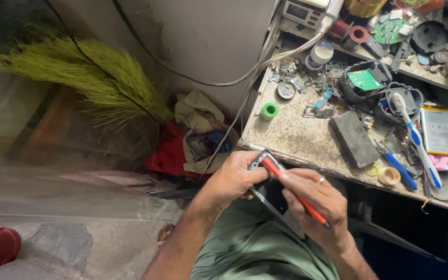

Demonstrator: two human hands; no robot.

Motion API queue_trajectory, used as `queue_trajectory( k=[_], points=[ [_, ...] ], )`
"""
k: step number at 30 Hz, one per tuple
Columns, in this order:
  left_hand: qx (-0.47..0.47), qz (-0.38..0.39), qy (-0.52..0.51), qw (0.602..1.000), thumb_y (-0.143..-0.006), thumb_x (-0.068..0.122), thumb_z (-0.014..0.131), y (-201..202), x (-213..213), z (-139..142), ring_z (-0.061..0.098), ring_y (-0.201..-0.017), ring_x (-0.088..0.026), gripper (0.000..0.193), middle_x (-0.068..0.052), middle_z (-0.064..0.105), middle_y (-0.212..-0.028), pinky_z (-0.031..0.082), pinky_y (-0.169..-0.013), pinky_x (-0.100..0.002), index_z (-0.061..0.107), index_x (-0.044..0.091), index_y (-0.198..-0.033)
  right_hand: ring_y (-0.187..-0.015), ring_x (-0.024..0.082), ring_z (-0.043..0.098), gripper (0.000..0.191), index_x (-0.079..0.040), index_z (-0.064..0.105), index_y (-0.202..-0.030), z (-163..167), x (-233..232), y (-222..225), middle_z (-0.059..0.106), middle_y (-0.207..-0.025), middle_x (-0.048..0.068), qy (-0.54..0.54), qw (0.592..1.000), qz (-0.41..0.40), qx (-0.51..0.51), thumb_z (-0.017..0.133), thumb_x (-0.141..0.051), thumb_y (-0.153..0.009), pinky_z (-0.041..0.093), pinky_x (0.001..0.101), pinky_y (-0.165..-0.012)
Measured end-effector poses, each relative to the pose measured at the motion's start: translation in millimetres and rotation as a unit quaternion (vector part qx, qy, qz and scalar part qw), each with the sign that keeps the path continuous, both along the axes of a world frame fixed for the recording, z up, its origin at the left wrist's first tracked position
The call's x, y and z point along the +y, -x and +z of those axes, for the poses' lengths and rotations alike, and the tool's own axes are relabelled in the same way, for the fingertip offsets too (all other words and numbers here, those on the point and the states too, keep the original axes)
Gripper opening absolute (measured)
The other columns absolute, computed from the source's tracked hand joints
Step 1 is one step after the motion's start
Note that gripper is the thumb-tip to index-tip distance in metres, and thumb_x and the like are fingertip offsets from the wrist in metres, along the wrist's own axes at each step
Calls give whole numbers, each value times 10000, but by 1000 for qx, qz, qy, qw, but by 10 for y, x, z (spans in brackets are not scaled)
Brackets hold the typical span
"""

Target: The person sits and pries open a smartphone, using an orange pry tool to separate the back cover and frame. They remove the battery, peel a dark liner from the inside of the housing, and repeatedly scrape and clean the frame edges and inner surfaces with the tool.

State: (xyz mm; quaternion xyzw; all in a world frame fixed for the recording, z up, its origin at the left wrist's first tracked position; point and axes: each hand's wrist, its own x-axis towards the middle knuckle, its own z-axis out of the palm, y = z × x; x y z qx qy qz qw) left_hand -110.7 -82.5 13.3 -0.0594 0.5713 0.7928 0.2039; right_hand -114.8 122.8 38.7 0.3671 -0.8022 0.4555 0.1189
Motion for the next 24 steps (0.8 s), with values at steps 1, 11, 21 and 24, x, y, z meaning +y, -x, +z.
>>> queue_trajectory(
  k=[1,11,21,24],
  points=[
    [-1,1,1,1000,-934,145,650,0,-6,1,521,-519,-27,124,33,629,-703,406,-427,-207,718,43,-952,-1012,276,746,295,-6,707,-1144,-1,0,-5,755,-1029,106,-3,1000,-6,-3,720,56,-855,581,341,-905],
    [5,2,-6,1000,-924,146,658,0,9,-39,531,-532,-31,120,37,625,-702,421,-441,-209,718,55,-975,-995,267,743,277,-3,709,-1150,-11,10,5,752,-1047,118,4,999,-37,-36,720,39,-876,588,331,-871],
    [3,-5,-6,1000,-928,155,670,-7,-8,-40,535,-535,-35,138,37,627,-707,424,-447,-208,715,48,-1002,-1013,255,730,223,1,704,-1153,-44,21,-18,746,-1046,133,43,995,-51,-71,701,8,-930,580,325,-888],
    [4,-1,-5,1000,-919,158,673,-4,1,-20,541,-541,-28,140,47,633,-715,432,-447,-204,721,59,-1006,-1008,254,734,229,4,705,-1148,-39,24,-3,747,-1042,134,27,996,-54,-60,707,4,-919,584,322,-881]
  ],
)
